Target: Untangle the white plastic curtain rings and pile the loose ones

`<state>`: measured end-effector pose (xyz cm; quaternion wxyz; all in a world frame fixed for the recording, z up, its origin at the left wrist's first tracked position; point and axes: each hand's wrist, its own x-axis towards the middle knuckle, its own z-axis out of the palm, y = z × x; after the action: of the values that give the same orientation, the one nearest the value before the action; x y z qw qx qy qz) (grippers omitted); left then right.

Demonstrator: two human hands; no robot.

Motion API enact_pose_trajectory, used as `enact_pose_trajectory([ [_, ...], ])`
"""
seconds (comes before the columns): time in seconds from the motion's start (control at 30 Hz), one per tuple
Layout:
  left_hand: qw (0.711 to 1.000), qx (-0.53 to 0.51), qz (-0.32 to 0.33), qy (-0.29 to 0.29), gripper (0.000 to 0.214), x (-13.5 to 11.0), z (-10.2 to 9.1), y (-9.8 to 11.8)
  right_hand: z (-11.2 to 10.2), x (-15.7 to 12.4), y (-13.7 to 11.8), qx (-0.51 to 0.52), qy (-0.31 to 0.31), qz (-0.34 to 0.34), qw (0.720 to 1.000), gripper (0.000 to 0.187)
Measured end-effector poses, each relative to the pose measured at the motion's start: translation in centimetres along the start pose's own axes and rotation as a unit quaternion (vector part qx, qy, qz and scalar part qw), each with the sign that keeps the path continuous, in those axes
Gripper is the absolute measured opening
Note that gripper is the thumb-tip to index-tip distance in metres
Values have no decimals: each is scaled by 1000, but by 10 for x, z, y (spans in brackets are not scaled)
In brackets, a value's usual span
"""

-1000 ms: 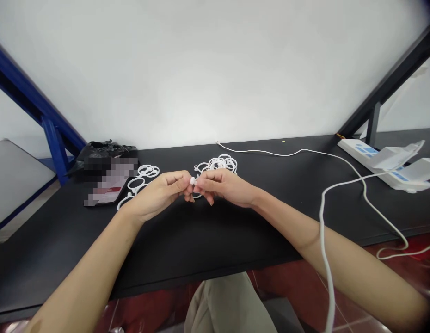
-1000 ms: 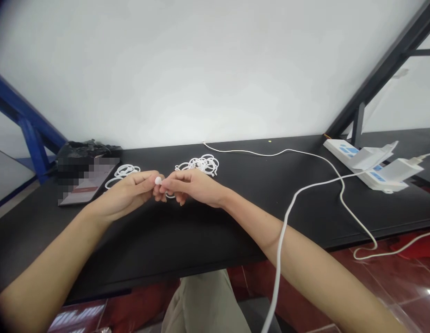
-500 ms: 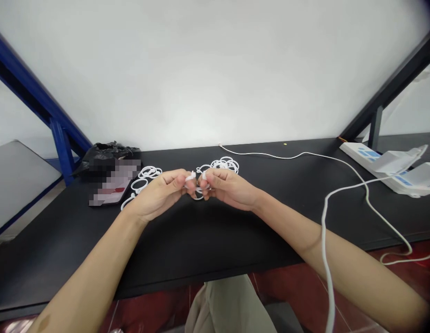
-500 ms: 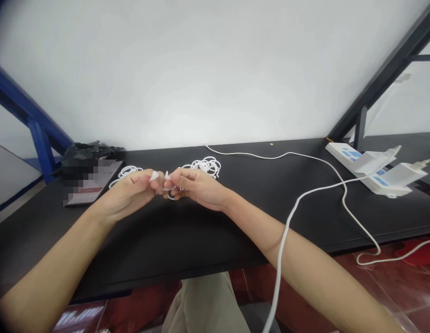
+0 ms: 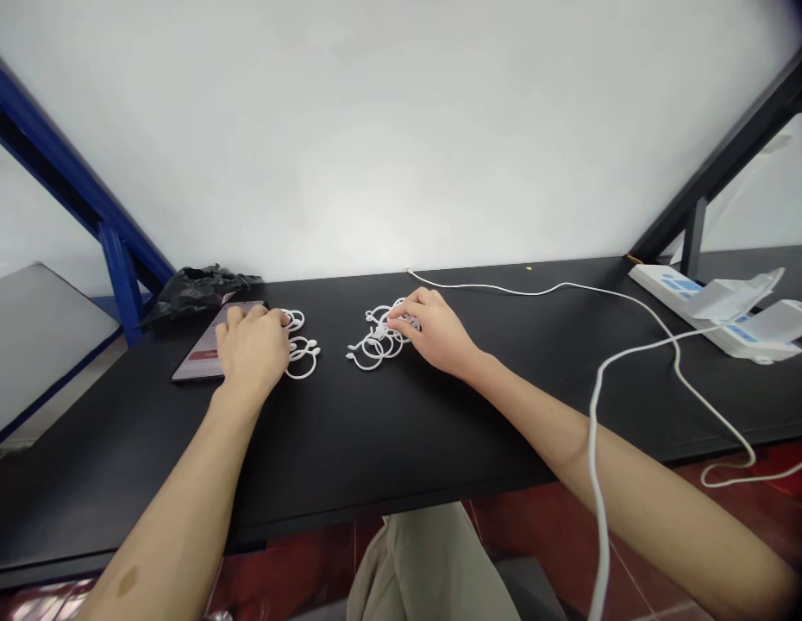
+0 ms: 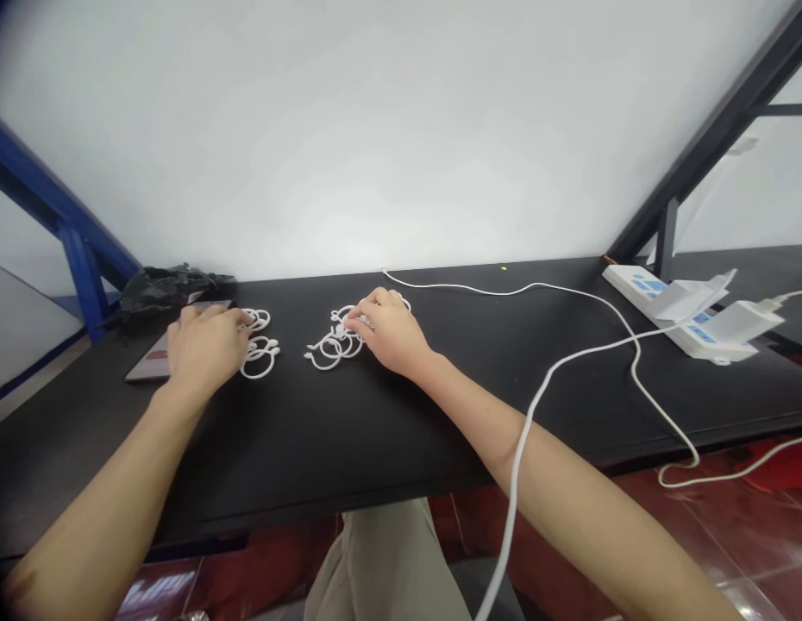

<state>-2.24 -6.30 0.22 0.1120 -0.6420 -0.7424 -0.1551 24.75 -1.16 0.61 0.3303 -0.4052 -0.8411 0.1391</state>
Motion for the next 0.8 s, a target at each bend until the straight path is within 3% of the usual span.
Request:
enact_pose_trajectory([
  [0.23,999,2,-12,40,25,3,-3,5,3,-3,-7,15,1,-6,1000,21],
  [0.3,997,-37,-14,60,23,4,-10,13,5,-4,-8,5,6,-19,1000,21],
  [0.37,988,-142,-7,63,16,3,-17,25,5,-5,-10,4,14,-28,999,24],
  [0.43,953,-301,20,11,12,0,-22,38,4,-6,-12,17,14,-34,999,36],
  [0.5,898,-428,62,-77,14,-5,-25,52,3,-8,-15,36,2,-43,998,45],
  [0.57,867,-469,91,-140,17,-10,-27,64,2,-8,-17,46,-13,-61,997,40],
  [0.7,839,-497,104,-196,29,-14,-30,72,-1,-6,-19,76,-21,-74,994,20],
  [0.73,818,-527,101,-209,30,-14,-30,70,-2,-5,-20,114,-36,-68,991,21],
  [0.8,746,-611,97,-248,32,-14,-30,65,-5,-3,-21,239,-115,-49,963,26],
])
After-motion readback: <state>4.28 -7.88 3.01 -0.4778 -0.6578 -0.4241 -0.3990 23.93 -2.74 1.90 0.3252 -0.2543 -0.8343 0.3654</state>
